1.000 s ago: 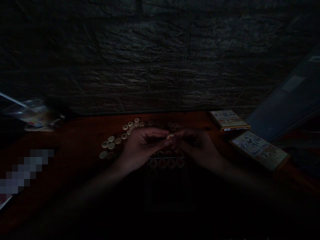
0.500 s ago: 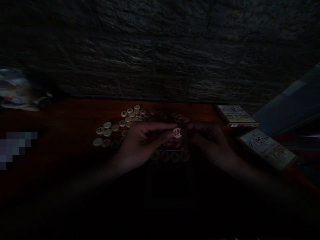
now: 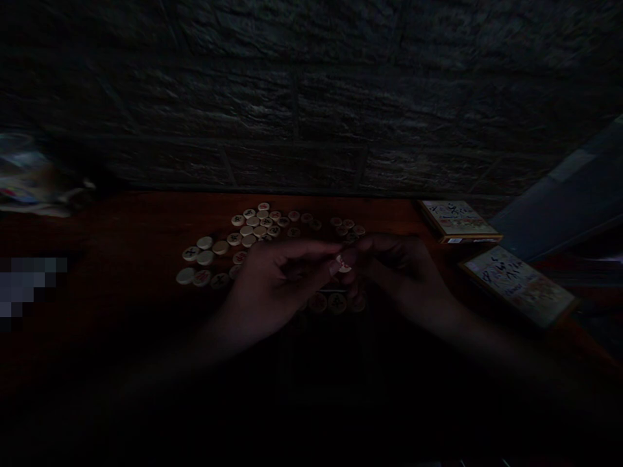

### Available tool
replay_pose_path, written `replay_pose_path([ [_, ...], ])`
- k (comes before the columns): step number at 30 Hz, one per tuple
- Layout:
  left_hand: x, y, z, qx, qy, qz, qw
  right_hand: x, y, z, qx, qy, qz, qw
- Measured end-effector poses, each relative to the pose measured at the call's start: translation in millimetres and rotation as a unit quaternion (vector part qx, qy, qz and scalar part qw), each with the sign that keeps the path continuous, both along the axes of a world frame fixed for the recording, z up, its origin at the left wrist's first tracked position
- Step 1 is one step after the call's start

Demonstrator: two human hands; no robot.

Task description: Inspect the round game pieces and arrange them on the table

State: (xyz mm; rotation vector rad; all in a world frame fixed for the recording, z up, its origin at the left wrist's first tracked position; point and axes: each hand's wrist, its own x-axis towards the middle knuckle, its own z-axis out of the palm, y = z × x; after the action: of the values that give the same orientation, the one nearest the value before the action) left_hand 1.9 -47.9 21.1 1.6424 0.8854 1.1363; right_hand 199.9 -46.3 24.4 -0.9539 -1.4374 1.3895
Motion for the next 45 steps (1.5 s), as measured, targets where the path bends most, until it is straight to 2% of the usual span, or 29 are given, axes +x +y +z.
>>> replay_pose_path([
  [4, 1, 2, -0.3, -0.037, -0.039, -0.005, 0.999, 0, 0, 1.2, 0.004, 0.005, 0.024, 1.000],
  [10, 0, 3, -4.4, -0.022, -0.033, 0.006, 0.999, -1, 0, -2.9, 0.020, -0.001, 0.031, 0.999],
  [14, 1, 0, -1.4, -0.021, -0.037, 0.025, 0.999, -3, -2, -4.5, 0.030, 0.001, 0.030, 0.999],
  [18, 2, -3, 3.9, 0.001, -0.002, 0.034, 0.999, -3, -2, -3.3, 0.019, -0.005, 0.011, 1.000],
  [24, -1, -9, 5.6, 0.038, 0.049, -0.018, 0.998, -1, -1, -1.4, 0.016, -0.001, 0.007, 1.000],
  [27, -2, -9, 2.4, 0.052, 0.039, -0.028, 0.997, 0, -1, -0.4, 0.010, 0.007, 0.007, 1.000],
  [32, -1, -4, 0.6, 0.063, 0.009, -0.008, 0.998, 0, -2, 1.4, -0.007, 0.001, 0.015, 1.000],
  [38, -1, -2, 2.2, 0.027, -0.027, -0.010, 0.999, 1, -1, 0.2, 0.002, 0.022, 0.042, 0.999],
  [45, 1, -3, 5.8, -0.001, -0.043, -0.004, 0.999, -1, -3, -0.7, -0.010, 0.029, 0.024, 0.999],
])
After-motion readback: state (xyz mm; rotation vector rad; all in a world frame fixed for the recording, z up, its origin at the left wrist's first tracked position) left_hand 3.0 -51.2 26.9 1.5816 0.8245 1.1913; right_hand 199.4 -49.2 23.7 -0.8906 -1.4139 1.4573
